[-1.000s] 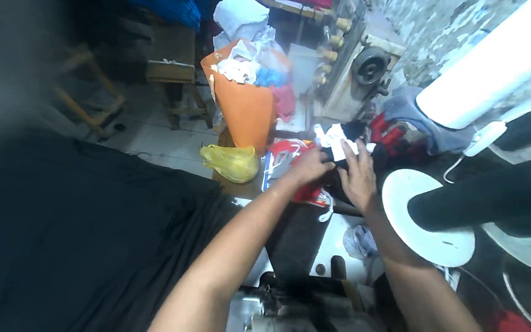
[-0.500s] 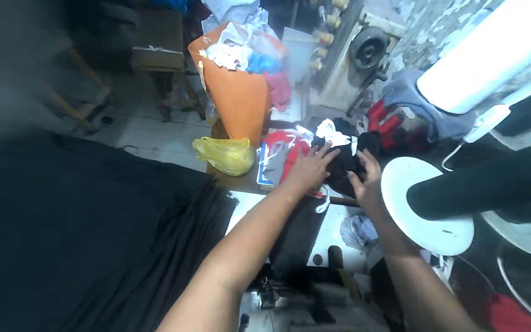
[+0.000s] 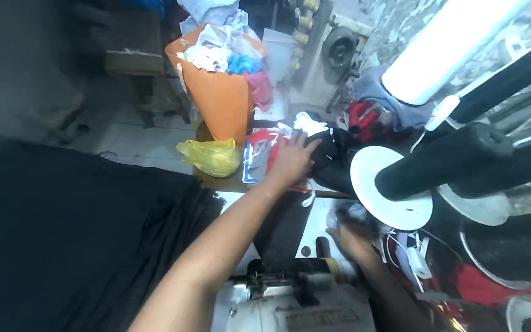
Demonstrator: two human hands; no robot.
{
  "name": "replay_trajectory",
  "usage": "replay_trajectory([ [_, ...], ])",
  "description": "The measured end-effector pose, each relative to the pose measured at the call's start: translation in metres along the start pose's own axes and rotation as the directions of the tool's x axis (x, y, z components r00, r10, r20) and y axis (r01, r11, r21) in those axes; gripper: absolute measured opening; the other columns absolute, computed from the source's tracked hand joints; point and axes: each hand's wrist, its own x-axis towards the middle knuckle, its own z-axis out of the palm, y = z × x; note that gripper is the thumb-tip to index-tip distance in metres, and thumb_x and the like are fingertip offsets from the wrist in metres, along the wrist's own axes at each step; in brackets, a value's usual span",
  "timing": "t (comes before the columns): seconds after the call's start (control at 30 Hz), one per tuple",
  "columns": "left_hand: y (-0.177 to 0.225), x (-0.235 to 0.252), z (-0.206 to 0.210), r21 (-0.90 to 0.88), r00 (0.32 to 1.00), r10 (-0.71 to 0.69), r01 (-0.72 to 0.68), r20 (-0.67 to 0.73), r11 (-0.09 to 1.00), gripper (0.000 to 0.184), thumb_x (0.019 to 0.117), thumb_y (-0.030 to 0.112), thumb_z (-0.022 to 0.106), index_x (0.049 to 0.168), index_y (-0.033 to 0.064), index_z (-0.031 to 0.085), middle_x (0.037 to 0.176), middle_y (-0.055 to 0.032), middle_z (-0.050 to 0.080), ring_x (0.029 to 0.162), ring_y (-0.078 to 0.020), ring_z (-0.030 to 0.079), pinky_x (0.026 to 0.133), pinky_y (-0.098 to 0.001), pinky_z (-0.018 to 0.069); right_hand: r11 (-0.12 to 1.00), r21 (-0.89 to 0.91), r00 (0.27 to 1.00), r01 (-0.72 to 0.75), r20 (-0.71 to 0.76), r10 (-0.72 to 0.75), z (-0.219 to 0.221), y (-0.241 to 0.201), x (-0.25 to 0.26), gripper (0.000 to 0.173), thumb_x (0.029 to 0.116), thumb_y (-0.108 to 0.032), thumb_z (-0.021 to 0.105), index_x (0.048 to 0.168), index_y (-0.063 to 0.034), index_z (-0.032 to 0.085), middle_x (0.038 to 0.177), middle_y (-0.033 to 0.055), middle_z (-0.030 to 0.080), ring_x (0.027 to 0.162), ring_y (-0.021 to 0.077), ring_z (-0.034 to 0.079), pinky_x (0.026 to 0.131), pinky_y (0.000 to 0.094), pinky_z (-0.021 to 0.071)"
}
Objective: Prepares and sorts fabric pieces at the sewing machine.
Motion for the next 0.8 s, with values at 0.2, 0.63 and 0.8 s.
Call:
replay_trajectory([
  [0.2,0.012,-0.050,0.056,-0.122,0.938,0.292,-0.273,0.186,0.954,0.023,0.1009,0.020,0.063,0.114,0.0059,0.075,0.123,-0.0206,0.068,0.118,-0.0376,0.064,0.101,-0.0539,0.0503,0.999,-0.049,0.998,0.000,-0.067,-0.003,0.015,-0.003,0.005,0.052,0.1096,-0.028,0.046,0.153,-0.0002,0.042,0.137,0.0284,0.060,0.132,0.0434,0.055,0.112,0.0565,0.0409],
  [0.63,0.022,-0.047,0.082,-0.119,0.748,0.000,0.106,0.664,0.987,0.049,0.1121,0.032,0.035,0.154,0.0095,0.046,0.168,-0.0118,0.028,0.156,-0.0358,0.020,0.120,-0.0613,0.0200,0.962,-0.074,0.765,0.265,-0.591,-0.256,-0.015,0.010,-0.011,0.037,0.1061,-0.019,0.054,0.136,0.0025,0.062,0.125,0.0304,0.066,0.116,0.0470,0.066,0.097,0.0623,0.0511],
  [0.8,0.020,-0.054,0.067,-0.288,0.711,0.051,0.218,0.702,0.932,0.048,0.1113,0.034,0.040,0.147,0.0052,0.054,0.155,-0.0187,0.048,0.146,-0.0359,0.043,0.118,-0.0586,0.0307,0.944,0.262,0.804,0.202,-0.594,-0.007,-0.063,0.012,0.033,0.040,0.1102,-0.027,0.045,0.143,-0.0057,0.051,0.137,0.0103,0.057,0.128,0.0089,0.054,0.109,0.0247,0.0447],
])
